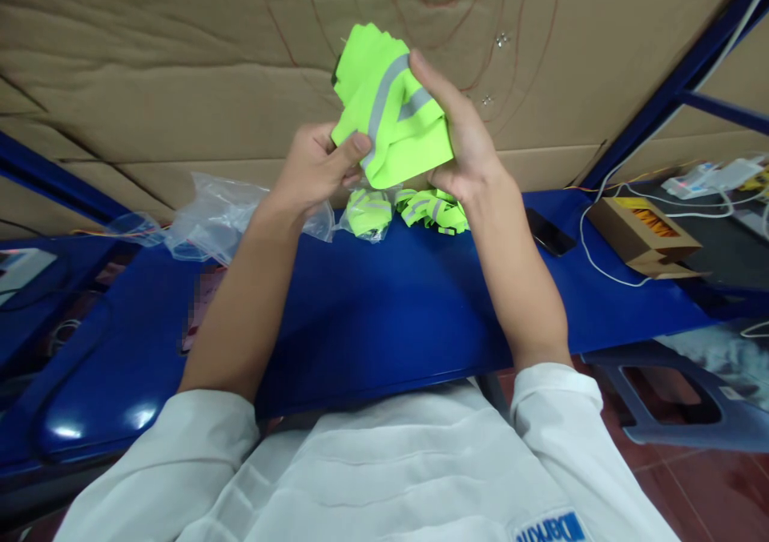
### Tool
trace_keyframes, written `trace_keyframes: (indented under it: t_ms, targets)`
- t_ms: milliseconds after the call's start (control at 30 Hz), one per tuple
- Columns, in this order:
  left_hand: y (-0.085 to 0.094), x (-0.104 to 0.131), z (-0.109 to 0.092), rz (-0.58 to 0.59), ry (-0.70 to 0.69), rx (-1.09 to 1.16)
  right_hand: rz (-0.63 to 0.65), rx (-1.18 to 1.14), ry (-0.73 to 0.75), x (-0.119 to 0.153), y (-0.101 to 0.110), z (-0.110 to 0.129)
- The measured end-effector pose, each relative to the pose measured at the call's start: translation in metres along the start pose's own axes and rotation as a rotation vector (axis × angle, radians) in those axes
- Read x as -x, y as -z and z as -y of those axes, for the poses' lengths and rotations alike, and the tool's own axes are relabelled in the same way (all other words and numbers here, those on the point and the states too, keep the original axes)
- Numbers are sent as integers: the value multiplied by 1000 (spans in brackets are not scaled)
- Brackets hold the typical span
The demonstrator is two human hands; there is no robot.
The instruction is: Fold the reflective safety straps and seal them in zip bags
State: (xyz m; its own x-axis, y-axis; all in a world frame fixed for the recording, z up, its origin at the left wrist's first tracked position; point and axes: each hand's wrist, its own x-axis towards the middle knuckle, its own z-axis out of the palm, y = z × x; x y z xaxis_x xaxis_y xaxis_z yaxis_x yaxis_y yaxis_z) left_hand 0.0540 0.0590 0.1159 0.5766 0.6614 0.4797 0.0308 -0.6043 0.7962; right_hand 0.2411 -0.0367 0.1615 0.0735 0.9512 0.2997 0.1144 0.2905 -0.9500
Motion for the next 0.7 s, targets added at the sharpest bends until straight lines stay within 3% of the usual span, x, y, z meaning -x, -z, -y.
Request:
trace_keyframes:
  t_ms: [200,333,467,567,700]
  targets:
    - [-7,-10,-6,-249,6,-139,-123,76,91,-11,-10,-13]
    - [-16,-11,-8,-143,-39,-60,-278,134,152,-9,-33,-18]
    - [-19,-3,-30,-114,43,188,-388,232,125,5,-53,-7]
    - [-18,6,-45,-49,72,184,-380,279,88,11,-58,0]
    - [-19,9,-48,-66,80,107,-241,251,182,7,-49,-5]
